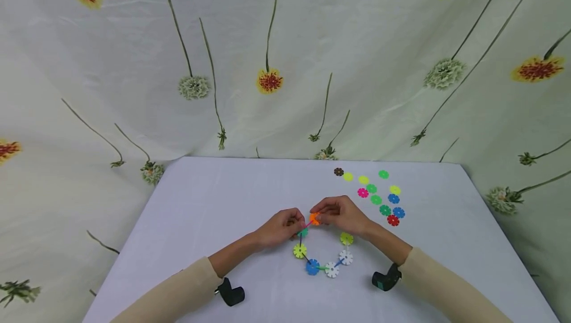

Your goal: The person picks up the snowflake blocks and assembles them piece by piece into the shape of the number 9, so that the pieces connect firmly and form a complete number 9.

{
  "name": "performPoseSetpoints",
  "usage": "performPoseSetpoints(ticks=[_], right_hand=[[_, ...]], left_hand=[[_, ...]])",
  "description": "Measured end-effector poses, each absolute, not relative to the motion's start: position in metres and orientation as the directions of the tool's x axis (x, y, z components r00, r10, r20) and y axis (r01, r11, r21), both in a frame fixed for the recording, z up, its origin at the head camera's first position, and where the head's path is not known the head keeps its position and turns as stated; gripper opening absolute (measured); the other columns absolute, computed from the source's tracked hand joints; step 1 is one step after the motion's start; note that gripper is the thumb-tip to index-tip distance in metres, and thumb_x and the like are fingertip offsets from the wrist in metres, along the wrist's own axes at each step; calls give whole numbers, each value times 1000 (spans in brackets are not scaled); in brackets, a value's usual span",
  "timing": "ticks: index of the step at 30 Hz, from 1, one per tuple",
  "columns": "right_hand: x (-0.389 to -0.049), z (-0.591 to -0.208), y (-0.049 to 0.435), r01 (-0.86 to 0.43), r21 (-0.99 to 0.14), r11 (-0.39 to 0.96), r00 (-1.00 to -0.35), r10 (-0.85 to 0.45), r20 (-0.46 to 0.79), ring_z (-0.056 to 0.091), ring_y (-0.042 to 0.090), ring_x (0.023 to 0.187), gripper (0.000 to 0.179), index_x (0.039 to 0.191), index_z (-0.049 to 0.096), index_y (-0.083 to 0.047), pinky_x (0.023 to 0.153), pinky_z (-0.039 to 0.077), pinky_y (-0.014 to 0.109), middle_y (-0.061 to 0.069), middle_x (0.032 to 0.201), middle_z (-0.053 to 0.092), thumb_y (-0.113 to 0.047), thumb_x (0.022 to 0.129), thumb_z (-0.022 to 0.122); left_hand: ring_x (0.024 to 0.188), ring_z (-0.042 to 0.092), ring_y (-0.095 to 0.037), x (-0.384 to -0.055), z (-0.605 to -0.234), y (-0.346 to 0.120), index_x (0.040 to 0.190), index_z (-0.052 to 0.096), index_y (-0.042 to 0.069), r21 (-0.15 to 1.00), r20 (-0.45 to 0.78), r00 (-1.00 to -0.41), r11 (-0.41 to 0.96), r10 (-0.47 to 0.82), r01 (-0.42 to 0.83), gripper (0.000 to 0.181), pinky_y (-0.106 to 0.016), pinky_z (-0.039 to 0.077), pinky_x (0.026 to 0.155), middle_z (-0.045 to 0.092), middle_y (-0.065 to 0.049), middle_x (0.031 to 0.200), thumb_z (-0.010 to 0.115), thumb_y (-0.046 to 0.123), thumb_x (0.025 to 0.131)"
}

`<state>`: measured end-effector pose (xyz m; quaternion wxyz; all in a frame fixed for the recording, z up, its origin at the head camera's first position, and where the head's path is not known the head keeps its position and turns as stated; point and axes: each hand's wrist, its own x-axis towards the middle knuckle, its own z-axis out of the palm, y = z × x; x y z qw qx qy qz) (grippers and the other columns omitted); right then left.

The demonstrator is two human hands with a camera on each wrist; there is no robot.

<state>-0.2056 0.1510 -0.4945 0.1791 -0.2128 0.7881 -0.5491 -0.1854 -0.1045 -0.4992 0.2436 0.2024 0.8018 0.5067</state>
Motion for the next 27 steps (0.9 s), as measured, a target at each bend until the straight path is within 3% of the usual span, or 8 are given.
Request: performPoseSetpoints(ticks=[8, 15, 22, 27], right_hand=[[-204, -493, 149, -155, -944, 292, -846, -532, -26, 73, 34, 84, 23, 123, 73, -3, 76, 62, 26, 20, 113, 75, -5, 100, 72], [-202, -491, 147, -97, -972, 214, -856, -515, -28, 79, 25, 90, 36, 131, 59, 3, 84, 65, 28, 25, 113, 74, -6, 100, 74], [-200, -491, 146, -95, -974, 207, -845, -533, -31, 79, 29, 92, 32, 131, 61, 2, 85, 66, 32, 21, 111, 77, -5, 102, 71], [-198, -491, 151, -143, -946, 292, -870, -492, -20, 77, 31, 95, 27, 127, 65, 1, 84, 65, 30, 18, 113, 76, -11, 103, 71]], left_hand=[[81, 60, -13, -188, -501, -103, 111, 64, 2, 924, -196, -803, 380, 563, 40, 18, -21, 52, 77, 66, -2, 91, 60, 20, 110], [79, 58, -10, -190, -498, -95, 110, 66, 3, 933, -151, -822, 354, 549, 65, 21, -21, 49, 79, 65, 2, 87, 62, 24, 108], [75, 57, -9, -190, -499, -88, 108, 67, 3, 928, -113, -848, 360, 518, 96, 18, -21, 47, 78, 61, 3, 83, 62, 20, 106], [75, 58, -7, -191, -502, -89, 107, 67, 4, 924, -126, -857, 373, 500, 82, 15, -20, 48, 77, 65, 3, 84, 62, 18, 106]])
